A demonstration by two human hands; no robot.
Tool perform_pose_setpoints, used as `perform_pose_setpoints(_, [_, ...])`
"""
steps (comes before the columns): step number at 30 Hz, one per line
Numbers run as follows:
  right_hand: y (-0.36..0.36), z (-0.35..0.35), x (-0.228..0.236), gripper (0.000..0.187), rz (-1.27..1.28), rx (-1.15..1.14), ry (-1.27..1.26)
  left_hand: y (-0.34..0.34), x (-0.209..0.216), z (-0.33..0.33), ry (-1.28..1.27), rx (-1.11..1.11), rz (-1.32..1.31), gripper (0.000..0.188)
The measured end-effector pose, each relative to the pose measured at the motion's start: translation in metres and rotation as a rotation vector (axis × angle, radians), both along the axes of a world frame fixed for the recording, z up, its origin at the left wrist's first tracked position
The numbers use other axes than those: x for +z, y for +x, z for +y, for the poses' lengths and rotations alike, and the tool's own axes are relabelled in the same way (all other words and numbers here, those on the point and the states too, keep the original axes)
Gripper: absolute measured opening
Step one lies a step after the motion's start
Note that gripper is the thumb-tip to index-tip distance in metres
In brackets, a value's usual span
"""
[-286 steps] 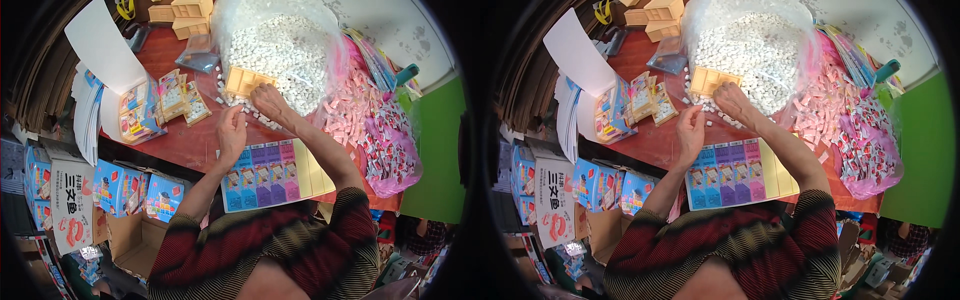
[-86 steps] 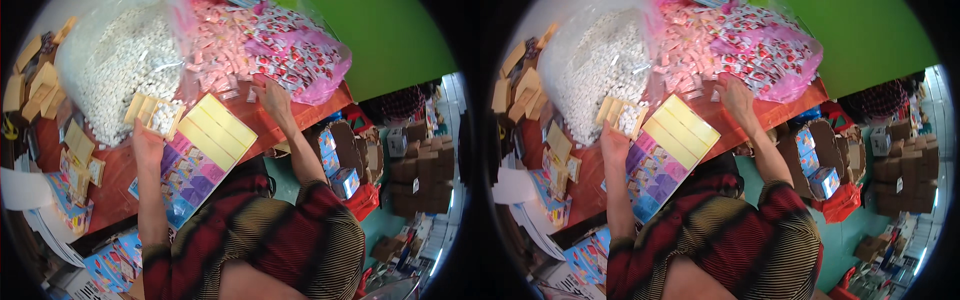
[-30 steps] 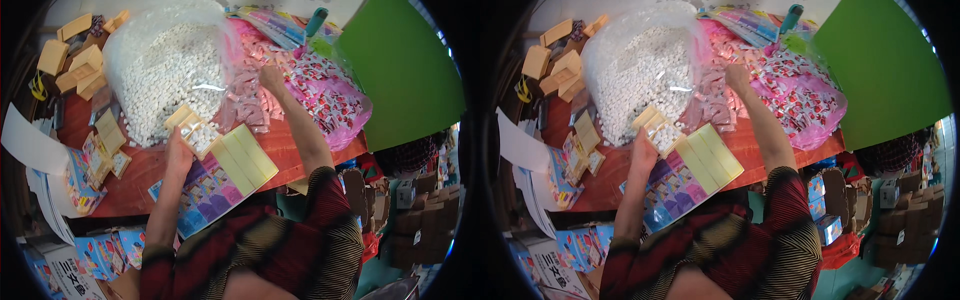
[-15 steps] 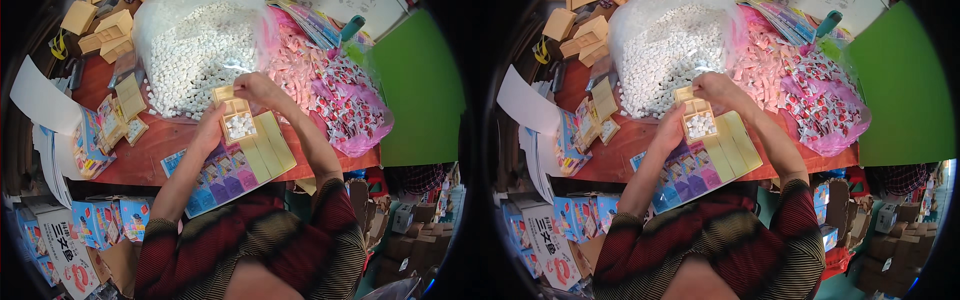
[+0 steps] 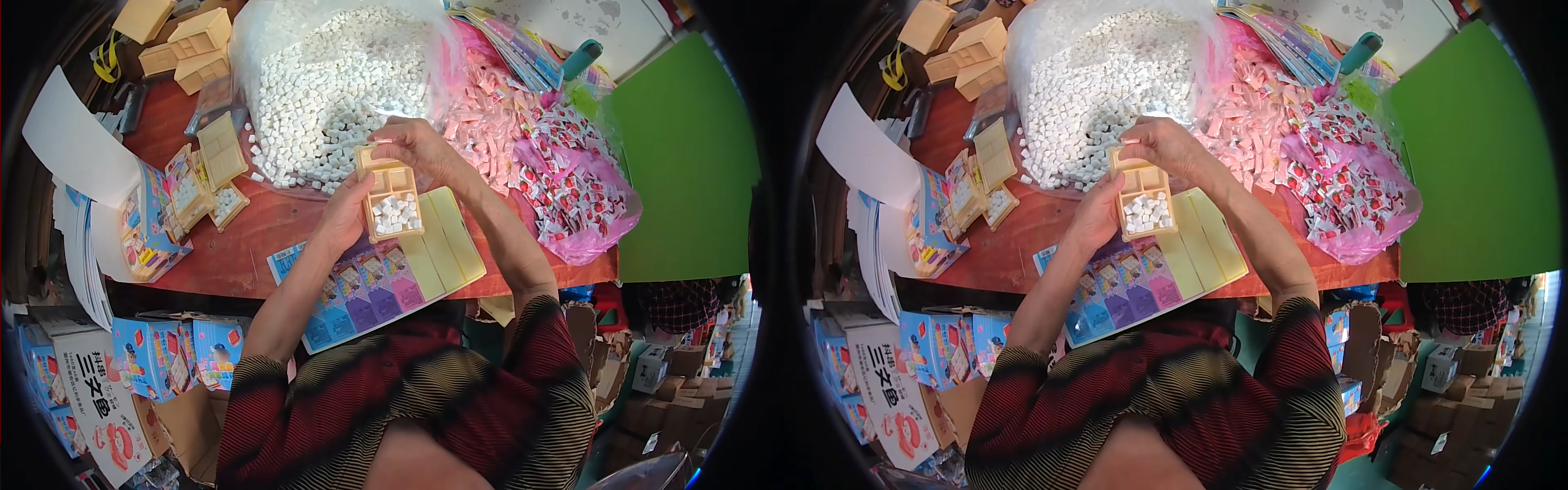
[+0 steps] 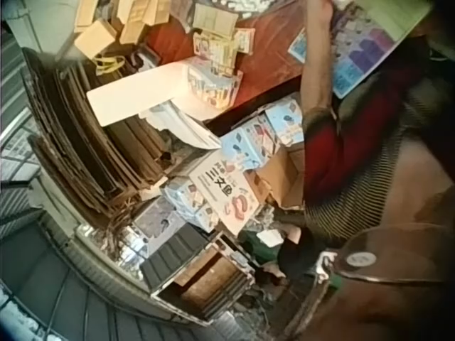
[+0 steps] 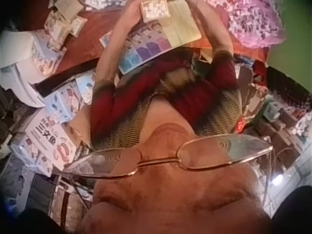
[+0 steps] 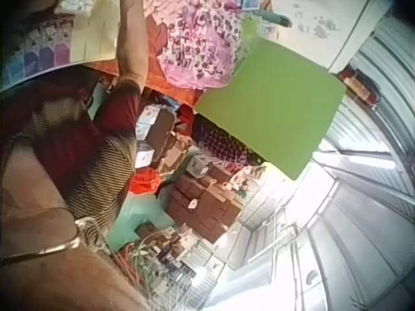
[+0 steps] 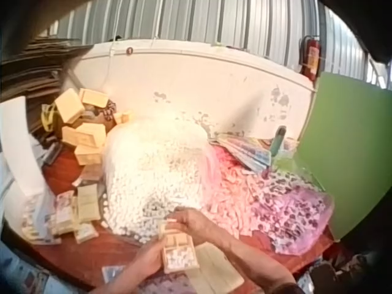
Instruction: Packaging small white plastic components into yellow plastic containers and placing them into boxes.
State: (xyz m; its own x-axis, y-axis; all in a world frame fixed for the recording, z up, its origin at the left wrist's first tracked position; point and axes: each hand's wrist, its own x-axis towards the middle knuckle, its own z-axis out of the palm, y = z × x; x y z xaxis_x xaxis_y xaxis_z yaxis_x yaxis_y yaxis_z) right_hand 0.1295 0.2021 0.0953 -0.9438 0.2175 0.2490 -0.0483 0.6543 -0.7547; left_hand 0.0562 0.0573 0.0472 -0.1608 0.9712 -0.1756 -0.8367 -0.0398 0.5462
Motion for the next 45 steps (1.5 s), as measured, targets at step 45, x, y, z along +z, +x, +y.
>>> perform_pose_setpoints(45, [-0.011,-0.038,0.005,0.032,0.073,-0.239,0.507,0.004,-0.002,0.0,-0.072,0.042,0.032,0.028])
